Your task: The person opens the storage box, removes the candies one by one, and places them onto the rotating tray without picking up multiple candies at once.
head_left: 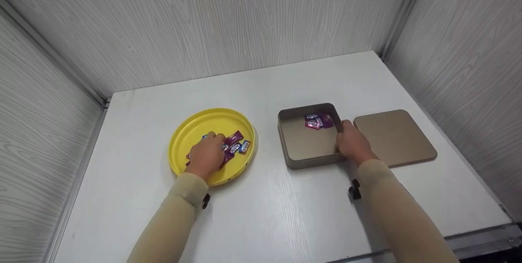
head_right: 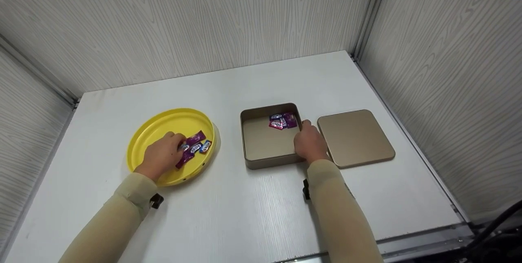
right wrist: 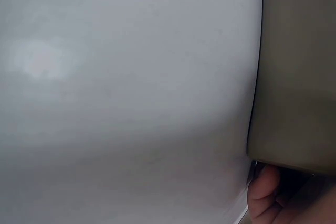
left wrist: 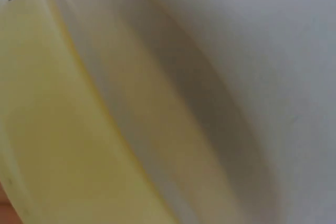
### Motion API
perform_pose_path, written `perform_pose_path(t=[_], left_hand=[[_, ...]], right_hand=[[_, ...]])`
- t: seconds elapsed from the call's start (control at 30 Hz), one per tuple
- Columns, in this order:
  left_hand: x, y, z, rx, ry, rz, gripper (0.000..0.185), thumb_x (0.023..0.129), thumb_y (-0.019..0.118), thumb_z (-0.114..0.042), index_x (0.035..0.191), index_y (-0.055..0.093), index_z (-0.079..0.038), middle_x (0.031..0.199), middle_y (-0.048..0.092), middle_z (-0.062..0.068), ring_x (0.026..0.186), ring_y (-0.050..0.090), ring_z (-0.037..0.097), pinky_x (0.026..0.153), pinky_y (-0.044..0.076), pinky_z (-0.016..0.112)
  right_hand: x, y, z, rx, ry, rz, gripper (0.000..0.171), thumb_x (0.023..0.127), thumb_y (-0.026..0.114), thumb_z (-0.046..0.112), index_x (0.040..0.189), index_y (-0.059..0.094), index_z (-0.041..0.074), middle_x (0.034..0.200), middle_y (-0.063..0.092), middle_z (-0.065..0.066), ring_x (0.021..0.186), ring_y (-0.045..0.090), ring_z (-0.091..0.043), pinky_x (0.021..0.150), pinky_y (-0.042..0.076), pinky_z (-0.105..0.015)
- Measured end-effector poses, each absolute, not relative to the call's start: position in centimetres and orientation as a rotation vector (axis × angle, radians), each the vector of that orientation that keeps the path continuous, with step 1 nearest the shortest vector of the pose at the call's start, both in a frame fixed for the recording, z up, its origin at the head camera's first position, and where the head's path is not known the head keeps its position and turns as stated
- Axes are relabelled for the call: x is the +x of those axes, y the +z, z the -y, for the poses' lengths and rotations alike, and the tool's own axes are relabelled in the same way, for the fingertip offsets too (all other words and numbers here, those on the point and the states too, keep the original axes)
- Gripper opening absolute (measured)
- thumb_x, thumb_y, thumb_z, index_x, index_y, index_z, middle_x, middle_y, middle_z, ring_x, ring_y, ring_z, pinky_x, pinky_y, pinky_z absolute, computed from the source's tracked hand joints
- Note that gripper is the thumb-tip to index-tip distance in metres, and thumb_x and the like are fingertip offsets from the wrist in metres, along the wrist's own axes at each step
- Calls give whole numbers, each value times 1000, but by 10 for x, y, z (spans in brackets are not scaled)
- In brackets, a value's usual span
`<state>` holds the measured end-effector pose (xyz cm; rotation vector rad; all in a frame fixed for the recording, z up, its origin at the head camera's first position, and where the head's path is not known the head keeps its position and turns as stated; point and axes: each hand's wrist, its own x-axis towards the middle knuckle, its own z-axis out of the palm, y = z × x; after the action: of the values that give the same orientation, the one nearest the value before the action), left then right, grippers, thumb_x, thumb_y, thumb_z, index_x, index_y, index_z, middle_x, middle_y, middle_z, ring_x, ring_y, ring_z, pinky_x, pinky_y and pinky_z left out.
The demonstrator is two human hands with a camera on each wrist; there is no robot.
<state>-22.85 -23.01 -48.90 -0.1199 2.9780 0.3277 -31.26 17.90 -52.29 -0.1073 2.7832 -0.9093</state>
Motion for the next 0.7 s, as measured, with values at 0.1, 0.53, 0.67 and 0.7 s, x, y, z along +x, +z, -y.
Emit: perform_pose_path(t=[0.1, 0.53, 0.67, 0.7], left_hand=[[-231, -485, 224, -78, 323, -3015, 38, 101, 53, -14, 139, 56, -8, 117, 55, 12, 103, 58, 28, 93, 50, 52], [-255, -459, 137, 411, 381, -3107, 35, 100, 59, -24, 133, 62, -14, 120, 62, 4, 110, 59, 22, 95, 51, 39], [-264, -458, 116, 526, 316, -3102, 35, 99, 60, -24, 133, 62, -14, 120, 63, 5, 109, 59, 22, 94, 51, 36], [-265, -457, 112, 543, 309, -3097, 35, 99, 60, -23, 133, 62, -14, 120, 63, 5, 109, 59, 22, 93, 51, 37]], right_hand=[[-313, -520, -182, -110, -908, -2772, 48, 101, 32, 14, 144, 34, -7, 131, 54, -29, 118, 53, -41, 106, 37, -60], [-315, -524, -183, -101, -934, -2800, 46, 100, 34, 14, 141, 38, -6, 127, 55, -28, 114, 54, -42, 102, 40, -60], [-315, -524, -181, -101, -930, -2783, 46, 101, 34, 14, 143, 37, -7, 128, 55, -28, 114, 53, -41, 103, 40, -60], [-315, -524, -180, -99, -925, -2783, 47, 101, 34, 14, 143, 37, -7, 128, 55, -28, 114, 53, -41, 103, 39, -60]])
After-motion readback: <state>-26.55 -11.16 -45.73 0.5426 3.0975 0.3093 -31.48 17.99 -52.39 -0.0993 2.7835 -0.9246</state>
